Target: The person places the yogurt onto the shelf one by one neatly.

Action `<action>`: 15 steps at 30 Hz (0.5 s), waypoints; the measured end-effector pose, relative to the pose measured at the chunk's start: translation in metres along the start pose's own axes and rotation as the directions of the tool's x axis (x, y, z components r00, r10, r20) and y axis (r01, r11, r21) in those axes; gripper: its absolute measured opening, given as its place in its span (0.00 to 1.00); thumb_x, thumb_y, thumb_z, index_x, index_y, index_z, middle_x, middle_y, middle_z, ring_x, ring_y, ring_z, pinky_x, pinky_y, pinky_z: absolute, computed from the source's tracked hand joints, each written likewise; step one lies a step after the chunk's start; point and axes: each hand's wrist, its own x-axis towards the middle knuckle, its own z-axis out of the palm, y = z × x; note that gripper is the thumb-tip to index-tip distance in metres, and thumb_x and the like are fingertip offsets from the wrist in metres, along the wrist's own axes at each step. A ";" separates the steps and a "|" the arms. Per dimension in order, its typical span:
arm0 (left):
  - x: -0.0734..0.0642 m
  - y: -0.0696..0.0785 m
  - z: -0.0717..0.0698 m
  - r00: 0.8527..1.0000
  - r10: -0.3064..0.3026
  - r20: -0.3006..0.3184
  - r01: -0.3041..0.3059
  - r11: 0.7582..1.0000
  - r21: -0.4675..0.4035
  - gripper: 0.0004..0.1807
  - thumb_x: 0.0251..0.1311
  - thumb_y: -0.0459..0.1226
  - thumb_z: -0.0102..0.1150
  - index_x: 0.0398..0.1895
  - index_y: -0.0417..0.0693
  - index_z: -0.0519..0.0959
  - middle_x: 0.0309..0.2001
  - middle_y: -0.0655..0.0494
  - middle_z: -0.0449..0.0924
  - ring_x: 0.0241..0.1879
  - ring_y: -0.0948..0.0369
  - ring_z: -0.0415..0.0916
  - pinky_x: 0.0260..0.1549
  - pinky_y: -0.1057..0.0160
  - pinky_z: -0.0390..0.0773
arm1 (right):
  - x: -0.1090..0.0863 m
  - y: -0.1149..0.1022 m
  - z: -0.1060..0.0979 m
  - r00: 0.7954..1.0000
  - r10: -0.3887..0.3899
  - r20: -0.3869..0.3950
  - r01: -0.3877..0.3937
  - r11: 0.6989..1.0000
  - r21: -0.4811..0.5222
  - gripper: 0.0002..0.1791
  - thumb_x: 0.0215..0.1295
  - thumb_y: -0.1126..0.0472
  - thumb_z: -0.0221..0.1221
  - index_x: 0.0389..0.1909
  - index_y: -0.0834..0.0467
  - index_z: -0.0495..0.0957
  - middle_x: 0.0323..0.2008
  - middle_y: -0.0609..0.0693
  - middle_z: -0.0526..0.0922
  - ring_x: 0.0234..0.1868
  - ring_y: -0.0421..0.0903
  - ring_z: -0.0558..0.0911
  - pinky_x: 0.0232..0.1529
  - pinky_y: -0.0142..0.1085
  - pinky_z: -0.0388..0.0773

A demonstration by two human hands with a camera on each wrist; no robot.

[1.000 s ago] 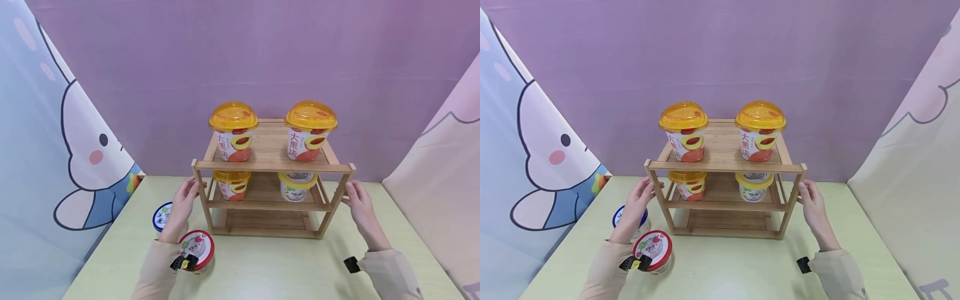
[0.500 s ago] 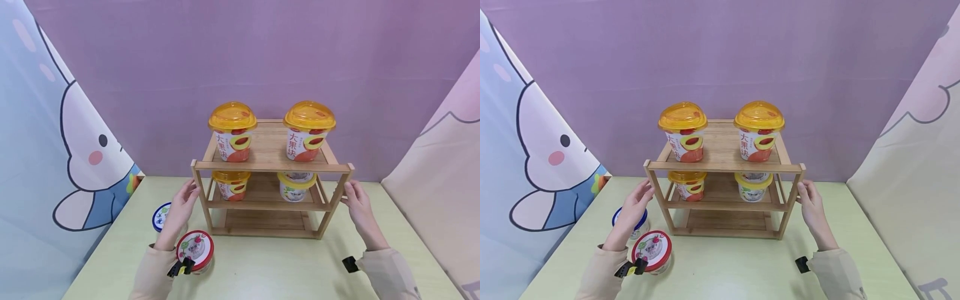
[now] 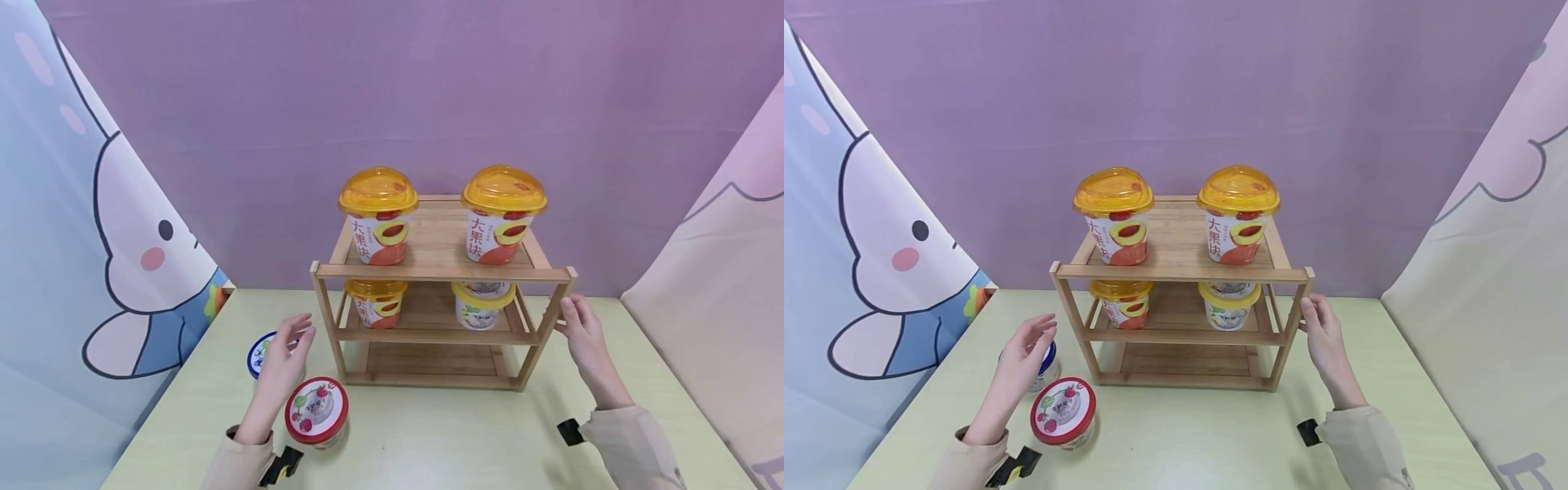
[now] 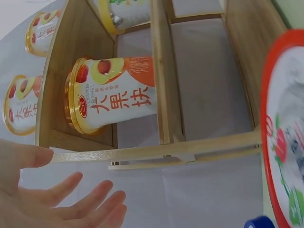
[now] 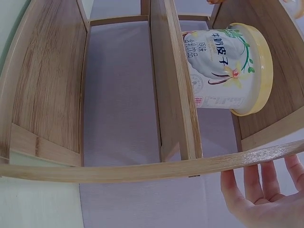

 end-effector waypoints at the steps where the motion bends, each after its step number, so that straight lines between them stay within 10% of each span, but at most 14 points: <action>1: -0.002 0.000 0.000 1.000 0.008 0.002 -0.008 1.000 0.011 0.21 0.64 0.41 0.44 0.56 0.39 0.64 0.54 0.40 0.68 0.52 0.48 0.66 0.49 0.48 0.67 | 0.000 0.000 0.000 1.000 0.002 -0.001 -0.002 1.000 -0.002 0.08 0.68 0.59 0.42 0.33 0.47 0.69 0.30 0.38 0.75 0.33 0.31 0.74 0.34 0.20 0.73; 6: -0.014 -0.006 0.000 0.994 0.094 0.060 -0.101 0.986 0.130 0.20 0.63 0.42 0.47 0.54 0.41 0.68 0.52 0.44 0.70 0.51 0.49 0.66 0.47 0.47 0.69 | 0.000 0.000 0.000 1.000 0.011 -0.004 -0.011 1.000 -0.019 0.08 0.68 0.58 0.42 0.33 0.47 0.69 0.29 0.37 0.75 0.33 0.31 0.74 0.34 0.20 0.72; 11: -0.024 -0.019 0.003 0.962 0.208 0.176 -0.253 0.920 0.298 0.18 0.60 0.42 0.51 0.51 0.44 0.71 0.49 0.50 0.72 0.52 0.52 0.68 0.47 0.50 0.70 | -0.001 -0.001 0.000 1.000 0.016 -0.005 -0.016 0.999 -0.028 0.08 0.68 0.57 0.42 0.33 0.47 0.69 0.29 0.37 0.75 0.33 0.31 0.74 0.34 0.20 0.72; 15: -0.031 -0.028 0.004 0.963 0.158 0.217 -0.230 0.902 0.365 0.16 0.57 0.41 0.55 0.49 0.48 0.73 0.48 0.55 0.72 0.51 0.55 0.69 0.48 0.52 0.71 | -0.001 -0.002 0.000 1.000 0.018 -0.005 -0.018 0.999 -0.030 0.08 0.68 0.58 0.42 0.33 0.47 0.69 0.29 0.37 0.75 0.33 0.31 0.74 0.34 0.20 0.72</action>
